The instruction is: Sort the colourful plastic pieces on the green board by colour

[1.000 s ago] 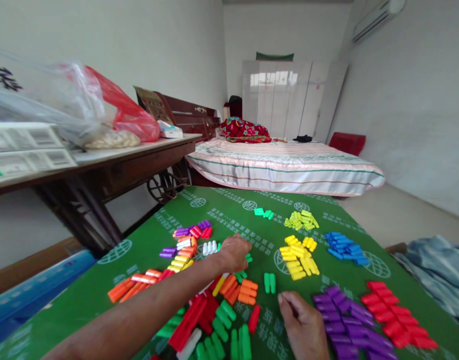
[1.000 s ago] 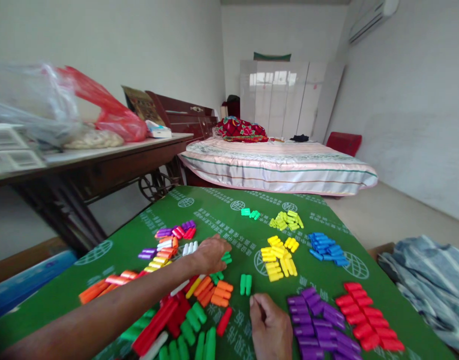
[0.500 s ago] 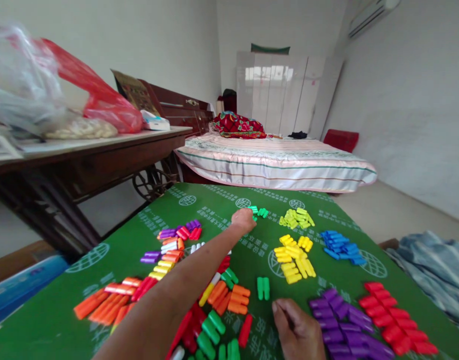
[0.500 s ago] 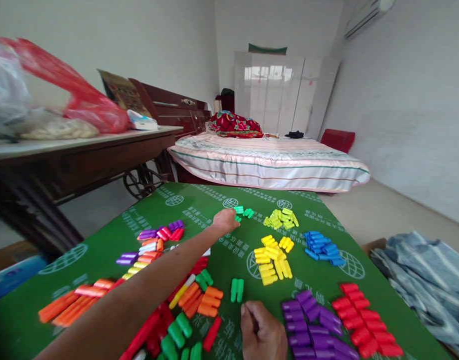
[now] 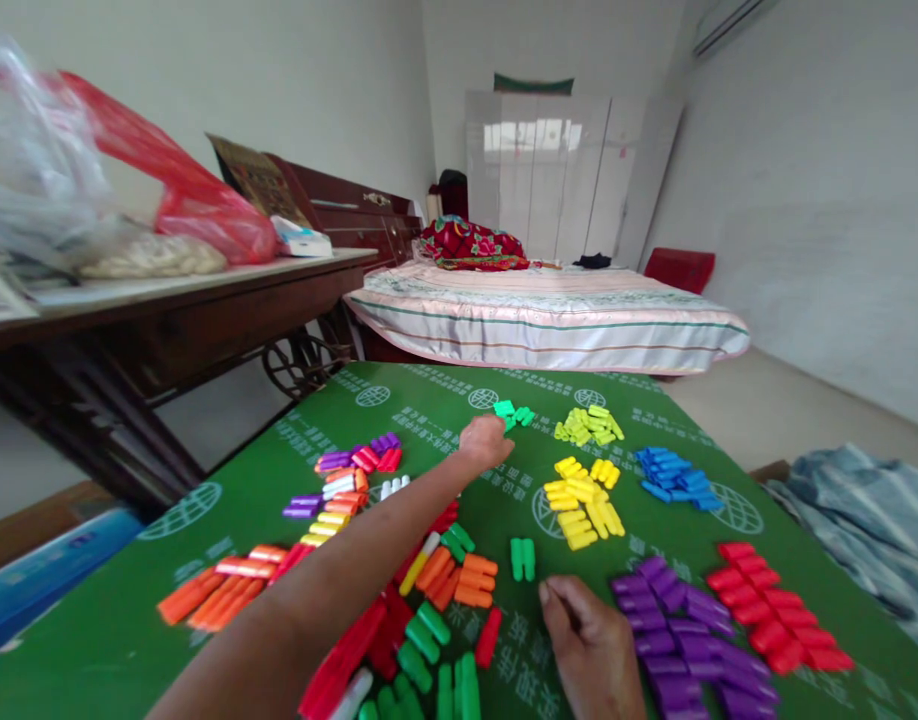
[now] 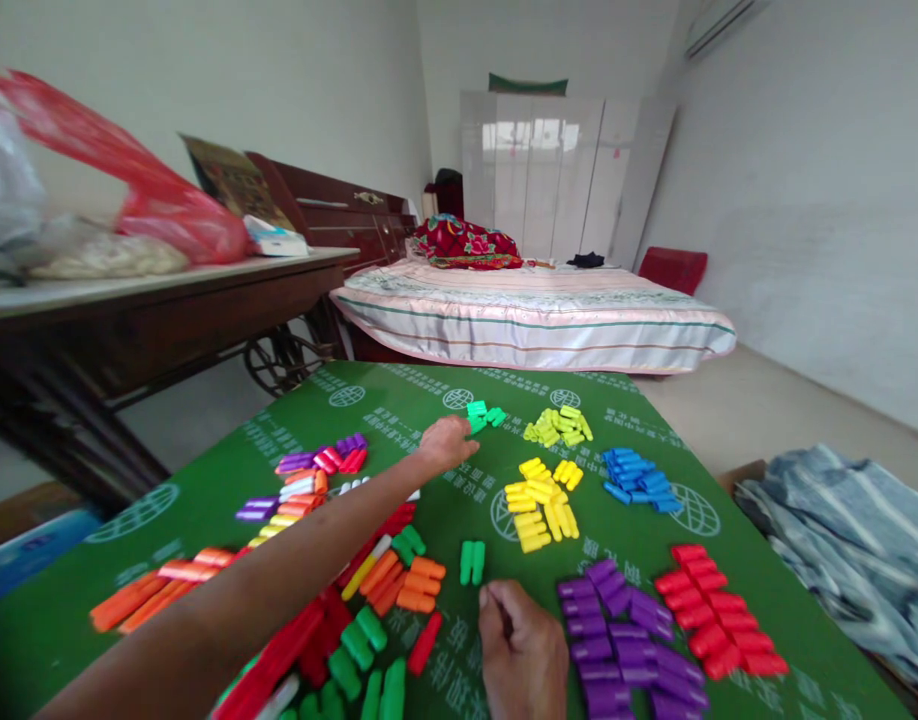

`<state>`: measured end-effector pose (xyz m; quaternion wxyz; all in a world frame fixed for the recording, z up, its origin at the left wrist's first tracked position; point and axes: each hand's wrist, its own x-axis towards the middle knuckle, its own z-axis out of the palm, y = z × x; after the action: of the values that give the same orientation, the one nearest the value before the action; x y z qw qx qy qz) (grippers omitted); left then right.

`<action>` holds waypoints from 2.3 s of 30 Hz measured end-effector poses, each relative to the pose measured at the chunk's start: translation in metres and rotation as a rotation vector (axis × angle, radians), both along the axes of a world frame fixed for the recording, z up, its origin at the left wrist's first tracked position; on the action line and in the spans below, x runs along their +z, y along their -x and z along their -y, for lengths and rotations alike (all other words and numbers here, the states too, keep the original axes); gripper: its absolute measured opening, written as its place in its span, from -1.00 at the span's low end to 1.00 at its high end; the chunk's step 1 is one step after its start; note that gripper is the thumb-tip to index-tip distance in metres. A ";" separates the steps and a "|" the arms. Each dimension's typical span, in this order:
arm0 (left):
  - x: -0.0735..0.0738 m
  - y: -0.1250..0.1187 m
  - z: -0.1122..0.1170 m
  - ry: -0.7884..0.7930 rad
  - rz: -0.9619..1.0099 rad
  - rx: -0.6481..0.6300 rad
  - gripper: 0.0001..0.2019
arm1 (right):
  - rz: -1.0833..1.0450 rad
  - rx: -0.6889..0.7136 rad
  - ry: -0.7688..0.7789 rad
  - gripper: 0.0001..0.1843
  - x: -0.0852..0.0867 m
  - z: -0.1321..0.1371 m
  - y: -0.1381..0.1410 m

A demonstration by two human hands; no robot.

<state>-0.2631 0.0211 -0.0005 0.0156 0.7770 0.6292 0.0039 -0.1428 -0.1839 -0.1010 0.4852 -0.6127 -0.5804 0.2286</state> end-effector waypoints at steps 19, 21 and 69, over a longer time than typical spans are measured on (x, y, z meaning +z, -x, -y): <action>0.005 -0.002 0.111 0.217 -0.115 -0.360 -0.60 | 0.041 0.069 0.026 -0.56 0.001 0.000 -0.007; 0.006 -0.004 0.093 0.170 -0.112 -0.295 -0.61 | 0.045 0.066 0.025 -0.55 -0.003 -0.001 -0.006; -0.025 -0.022 -0.016 -0.049 -0.035 0.056 -0.71 | 0.004 0.062 0.095 -0.60 0.007 0.003 -0.004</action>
<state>-0.2408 0.0372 -0.0256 -0.0146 0.7591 0.6507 0.0060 -0.1384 -0.1874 -0.0937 0.4472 -0.6171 -0.5886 0.2697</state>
